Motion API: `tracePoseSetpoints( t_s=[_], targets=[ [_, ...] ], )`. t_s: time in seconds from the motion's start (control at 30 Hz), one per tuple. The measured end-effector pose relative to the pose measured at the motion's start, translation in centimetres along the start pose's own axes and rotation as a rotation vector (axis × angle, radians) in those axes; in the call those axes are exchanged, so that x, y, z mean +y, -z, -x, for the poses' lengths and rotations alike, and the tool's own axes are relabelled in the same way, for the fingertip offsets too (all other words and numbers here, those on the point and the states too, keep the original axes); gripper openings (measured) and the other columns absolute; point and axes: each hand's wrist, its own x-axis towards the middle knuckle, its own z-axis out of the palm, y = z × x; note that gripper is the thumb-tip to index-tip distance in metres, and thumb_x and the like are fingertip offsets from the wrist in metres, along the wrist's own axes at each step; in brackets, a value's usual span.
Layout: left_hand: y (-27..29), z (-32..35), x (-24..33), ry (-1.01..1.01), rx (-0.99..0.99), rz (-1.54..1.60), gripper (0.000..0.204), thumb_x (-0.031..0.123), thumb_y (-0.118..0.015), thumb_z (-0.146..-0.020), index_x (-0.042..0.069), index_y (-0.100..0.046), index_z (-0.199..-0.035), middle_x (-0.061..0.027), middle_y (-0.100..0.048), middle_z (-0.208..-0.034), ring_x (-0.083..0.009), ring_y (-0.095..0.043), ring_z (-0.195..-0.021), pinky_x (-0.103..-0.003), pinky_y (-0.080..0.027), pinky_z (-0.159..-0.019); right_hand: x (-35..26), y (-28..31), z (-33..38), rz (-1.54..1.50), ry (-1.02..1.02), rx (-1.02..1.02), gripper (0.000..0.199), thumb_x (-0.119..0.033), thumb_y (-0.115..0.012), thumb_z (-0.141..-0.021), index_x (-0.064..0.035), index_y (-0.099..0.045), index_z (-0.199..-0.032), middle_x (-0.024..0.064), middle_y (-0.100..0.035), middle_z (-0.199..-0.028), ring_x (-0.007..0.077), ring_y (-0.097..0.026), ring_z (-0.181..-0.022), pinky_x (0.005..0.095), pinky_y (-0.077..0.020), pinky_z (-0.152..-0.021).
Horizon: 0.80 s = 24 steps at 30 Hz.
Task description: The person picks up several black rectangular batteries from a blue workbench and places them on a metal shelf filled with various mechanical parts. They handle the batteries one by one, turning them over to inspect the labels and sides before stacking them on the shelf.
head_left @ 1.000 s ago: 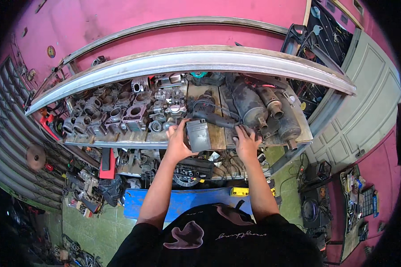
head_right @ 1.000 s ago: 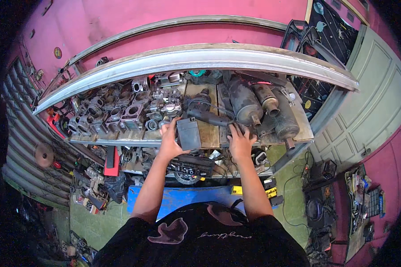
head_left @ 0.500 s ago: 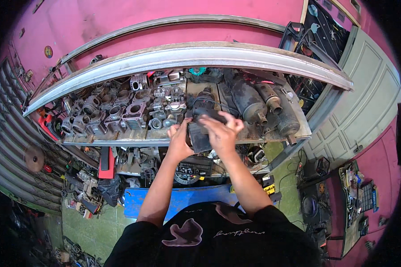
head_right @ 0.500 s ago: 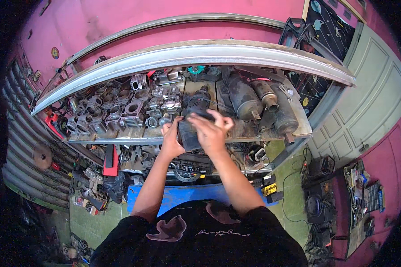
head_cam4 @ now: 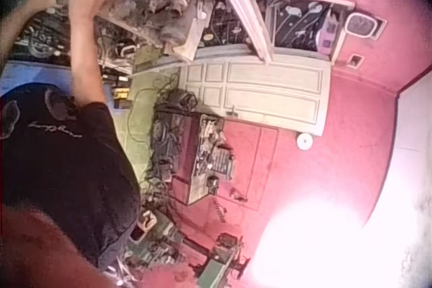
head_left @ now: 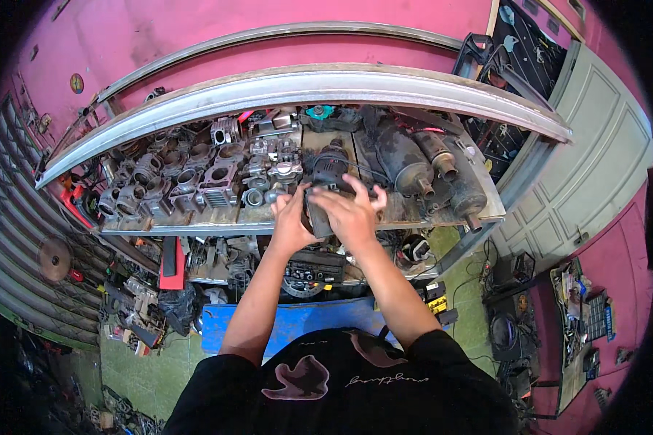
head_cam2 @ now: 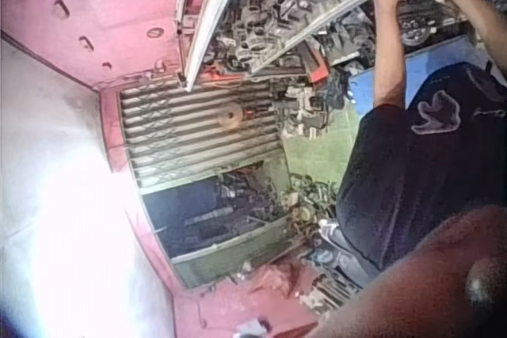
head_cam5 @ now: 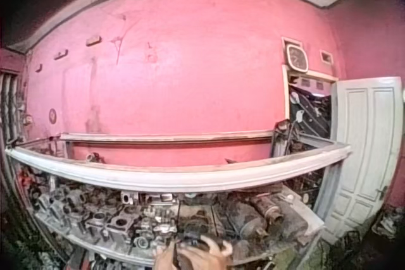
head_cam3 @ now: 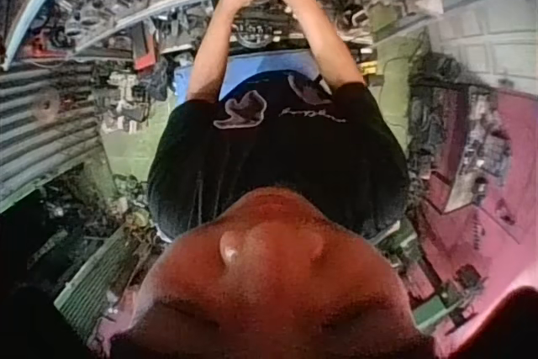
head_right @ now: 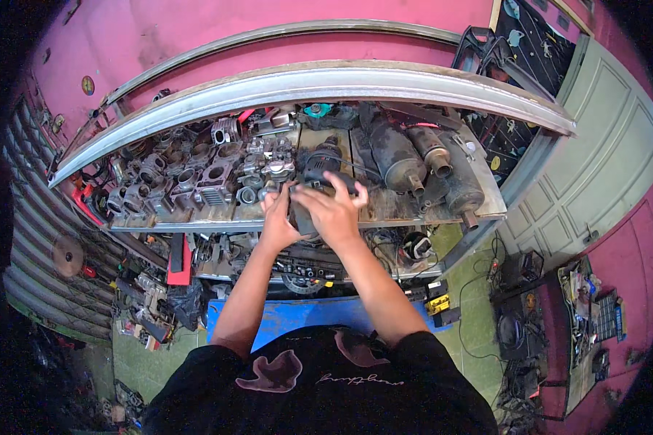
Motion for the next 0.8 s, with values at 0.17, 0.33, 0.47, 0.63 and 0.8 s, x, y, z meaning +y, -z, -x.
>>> tracePoseSetpoints(
  t_s=[0.17, 0.33, 0.47, 0.63, 0.8],
  targets=[
    [0.6, -0.1, 0.5, 0.009, -0.030, -0.018, 0.118, 0.040, -0.096, -0.048, 0.010, -0.045, -0.151, -0.0112, -0.068, -0.127, -0.0381, -0.054, -0.108, -0.051, -0.039, -0.099, 0.6, -0.6, 4.5, -0.122, -0.049, 0.037, 0.022, -0.023, -0.071, -0.089, -0.0402, -0.080, -0.100, -0.0188, -0.076, -0.118, 0.0186, -0.060, -0.121, 0.0532, -0.0214, -0.110],
    [0.8, 0.2, 1.2, 0.086, -0.087, -0.020, 0.120, 0.039, -0.097, -0.047, 0.011, -0.044, -0.151, -0.0110, -0.067, -0.127, -0.0361, -0.052, -0.108, -0.049, -0.035, -0.101, 1.1, 2.6, 10.5, -0.196, -0.271, 0.047, 0.017, -0.019, -0.075, -0.090, -0.0301, -0.082, -0.100, -0.0127, -0.078, -0.115, 0.0197, -0.060, -0.120, 0.0473, -0.0227, -0.109],
    [0.0, 0.3, 1.2, 0.053, -0.011, 0.050, 0.124, 0.039, -0.099, -0.044, 0.011, -0.044, -0.152, -0.0133, -0.065, -0.116, -0.0339, -0.051, -0.105, -0.048, -0.037, -0.099, 2.8, 0.4, 10.1, -0.268, -0.519, 0.006, 0.021, -0.016, -0.076, -0.089, -0.0222, -0.082, -0.108, -0.0050, -0.078, -0.110, 0.0194, -0.059, -0.123, 0.0454, -0.0262, -0.107],
    [-0.9, 0.2, 1.0, 0.170, -0.018, 0.067, 0.117, 0.038, -0.100, -0.047, 0.003, -0.050, -0.147, -0.0159, -0.062, -0.110, -0.0336, -0.056, -0.101, -0.045, -0.047, -0.095, 2.3, -0.2, 8.8, -0.425, -0.602, 0.014, 0.022, -0.018, -0.078, -0.089, -0.0210, -0.082, -0.110, 0.0020, -0.075, -0.112, 0.0177, -0.060, -0.124, 0.0441, -0.0272, -0.107],
    [-2.4, 0.0, 2.3, 0.420, -0.109, 0.705, 0.077, 0.035, -0.093, -0.073, -0.004, -0.063, -0.133, -0.0144, -0.073, -0.115, -0.0215, -0.068, -0.099, -0.035, -0.053, -0.093, 3.7, 1.5, 6.7, -0.391, -0.604, -0.015, 0.021, -0.022, -0.078, -0.089, -0.0233, -0.082, -0.110, 0.0074, -0.073, -0.118, 0.0202, -0.060, -0.123, 0.0440, -0.0279, -0.108]
  ],
)
